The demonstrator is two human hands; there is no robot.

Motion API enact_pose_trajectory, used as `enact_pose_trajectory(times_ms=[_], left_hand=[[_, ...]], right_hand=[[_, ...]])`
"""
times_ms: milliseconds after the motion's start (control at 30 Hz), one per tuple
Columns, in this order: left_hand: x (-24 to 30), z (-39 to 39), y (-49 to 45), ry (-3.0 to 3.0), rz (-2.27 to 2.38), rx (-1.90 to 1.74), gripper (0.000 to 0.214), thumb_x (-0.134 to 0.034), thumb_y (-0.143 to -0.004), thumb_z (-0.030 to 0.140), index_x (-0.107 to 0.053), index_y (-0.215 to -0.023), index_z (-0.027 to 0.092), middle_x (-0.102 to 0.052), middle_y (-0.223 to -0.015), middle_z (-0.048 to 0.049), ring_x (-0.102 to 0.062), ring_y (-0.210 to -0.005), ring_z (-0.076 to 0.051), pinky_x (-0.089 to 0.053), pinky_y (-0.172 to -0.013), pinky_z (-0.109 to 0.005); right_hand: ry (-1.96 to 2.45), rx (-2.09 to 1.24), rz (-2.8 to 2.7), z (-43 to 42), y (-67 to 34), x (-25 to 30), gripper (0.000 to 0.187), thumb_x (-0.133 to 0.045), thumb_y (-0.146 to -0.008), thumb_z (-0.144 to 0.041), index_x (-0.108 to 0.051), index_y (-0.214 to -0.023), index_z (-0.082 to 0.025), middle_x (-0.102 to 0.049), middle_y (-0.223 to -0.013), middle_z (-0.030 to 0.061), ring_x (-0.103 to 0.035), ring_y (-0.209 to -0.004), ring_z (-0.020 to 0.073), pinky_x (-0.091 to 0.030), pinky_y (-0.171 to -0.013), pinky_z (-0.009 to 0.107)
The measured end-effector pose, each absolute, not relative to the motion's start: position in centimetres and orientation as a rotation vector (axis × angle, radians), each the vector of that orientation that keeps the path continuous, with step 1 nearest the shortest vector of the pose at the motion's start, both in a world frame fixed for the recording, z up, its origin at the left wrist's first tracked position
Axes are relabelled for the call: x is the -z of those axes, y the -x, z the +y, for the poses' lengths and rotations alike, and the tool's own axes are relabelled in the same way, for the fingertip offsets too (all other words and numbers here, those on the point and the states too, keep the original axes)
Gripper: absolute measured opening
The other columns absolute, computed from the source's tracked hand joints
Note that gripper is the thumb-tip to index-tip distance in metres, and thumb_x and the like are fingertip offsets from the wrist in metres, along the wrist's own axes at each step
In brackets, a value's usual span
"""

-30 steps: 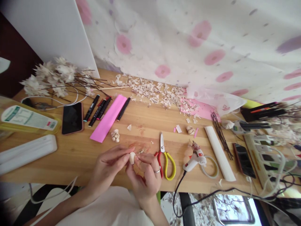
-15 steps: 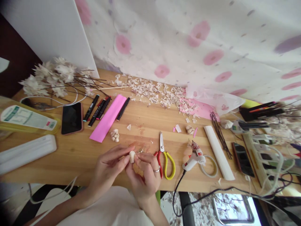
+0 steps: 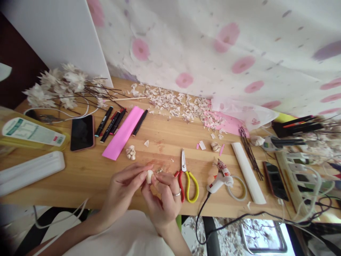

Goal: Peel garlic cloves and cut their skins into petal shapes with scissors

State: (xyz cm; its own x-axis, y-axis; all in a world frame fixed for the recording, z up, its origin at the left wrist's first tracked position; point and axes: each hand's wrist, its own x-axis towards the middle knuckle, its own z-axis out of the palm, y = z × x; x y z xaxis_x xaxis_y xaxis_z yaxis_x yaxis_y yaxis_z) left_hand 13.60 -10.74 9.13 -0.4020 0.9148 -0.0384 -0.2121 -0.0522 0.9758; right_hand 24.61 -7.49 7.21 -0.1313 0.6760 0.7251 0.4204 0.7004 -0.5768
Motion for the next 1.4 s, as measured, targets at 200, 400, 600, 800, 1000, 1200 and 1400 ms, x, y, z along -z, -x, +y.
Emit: enact_pose_trajectory(times_ms=[200,400,600,800,1000,1200,1400], left_hand=[[-8.72,-10.72,-13.62,-0.759,1.320,-1.528,0.019,-0.063,-0.091,0.025,-0.080,-0.085,0.022,-0.072,-0.081,-0.0025,-0.064,-0.080,-0.016,-0.051,-0.075,-0.025],[-8.44,-10.85,-13.60,-0.669,1.265,-1.493,0.019,-0.063,-0.091,0.029,-0.081,-0.088,0.023,-0.075,-0.090,-0.0049,-0.067,-0.087,-0.019,-0.053,-0.080,-0.028],[-8.61,-10.93,-13.70,-0.675,1.198,-1.561,0.018,-0.069,-0.085,0.021,-0.081,-0.097,0.028,-0.077,-0.101,-0.0040,-0.068,-0.098,-0.019,-0.054,-0.086,-0.027],[-8.48,-11.12,-13.69,-0.672,1.220,-1.549,0.019,-0.069,-0.086,0.022,-0.081,-0.100,0.026,-0.076,-0.102,-0.0054,-0.068,-0.099,-0.019,-0.055,-0.084,-0.027],[-8.36,-11.03,-13.71,-0.741,1.271,-1.560,0.018,-0.067,-0.088,0.025,-0.080,-0.101,0.025,-0.076,-0.099,-0.0054,-0.068,-0.095,-0.019,-0.055,-0.082,-0.028],[-8.19,-11.08,-13.78,-0.776,1.280,-1.575,0.018,-0.066,-0.089,0.026,-0.080,-0.100,0.025,-0.075,-0.094,-0.0048,-0.067,-0.090,-0.018,-0.054,-0.081,-0.028],[-8.39,-11.06,-13.75,-0.758,1.286,-1.570,0.018,-0.066,-0.090,0.025,-0.080,-0.101,0.025,-0.076,-0.093,-0.0038,-0.067,-0.092,-0.018,-0.053,-0.083,-0.028]], right_hand=[[0.846,-0.283,-1.751,-7.58,-24.58,-6.85,0.017,-0.074,-0.083,-0.005,-0.067,-0.088,-0.020,-0.068,-0.085,0.0044,-0.068,-0.075,0.0193,-0.061,-0.061,0.034],[0.884,-0.330,-1.728,-7.69,-24.74,-6.71,0.019,-0.075,-0.081,-0.005,-0.067,-0.090,-0.020,-0.068,-0.085,0.0038,-0.068,-0.075,0.0190,-0.061,-0.060,0.033],[0.869,-0.356,-1.727,-7.71,-24.82,-6.88,0.017,-0.075,-0.082,-0.006,-0.067,-0.089,-0.019,-0.068,-0.086,0.0040,-0.067,-0.078,0.0180,-0.060,-0.063,0.032],[0.887,-0.327,-1.736,-7.70,-24.76,-6.89,0.016,-0.075,-0.082,-0.007,-0.067,-0.089,-0.020,-0.068,-0.085,0.0038,-0.067,-0.076,0.0182,-0.060,-0.062,0.031],[0.887,-0.281,-1.732,-7.69,-24.52,-7.00,0.015,-0.074,-0.083,-0.006,-0.066,-0.087,-0.019,-0.067,-0.083,0.0037,-0.067,-0.074,0.0179,-0.060,-0.060,0.031],[0.885,-0.276,-1.714,-7.64,-24.28,-7.12,0.016,-0.074,-0.082,-0.006,-0.067,-0.087,-0.020,-0.066,-0.082,0.0030,-0.067,-0.072,0.0183,-0.060,-0.058,0.032],[0.871,-0.290,-1.733,-7.54,-24.41,-7.07,0.017,-0.075,-0.082,-0.006,-0.068,-0.089,-0.019,-0.067,-0.084,0.0039,-0.068,-0.075,0.0185,-0.060,-0.060,0.032]])
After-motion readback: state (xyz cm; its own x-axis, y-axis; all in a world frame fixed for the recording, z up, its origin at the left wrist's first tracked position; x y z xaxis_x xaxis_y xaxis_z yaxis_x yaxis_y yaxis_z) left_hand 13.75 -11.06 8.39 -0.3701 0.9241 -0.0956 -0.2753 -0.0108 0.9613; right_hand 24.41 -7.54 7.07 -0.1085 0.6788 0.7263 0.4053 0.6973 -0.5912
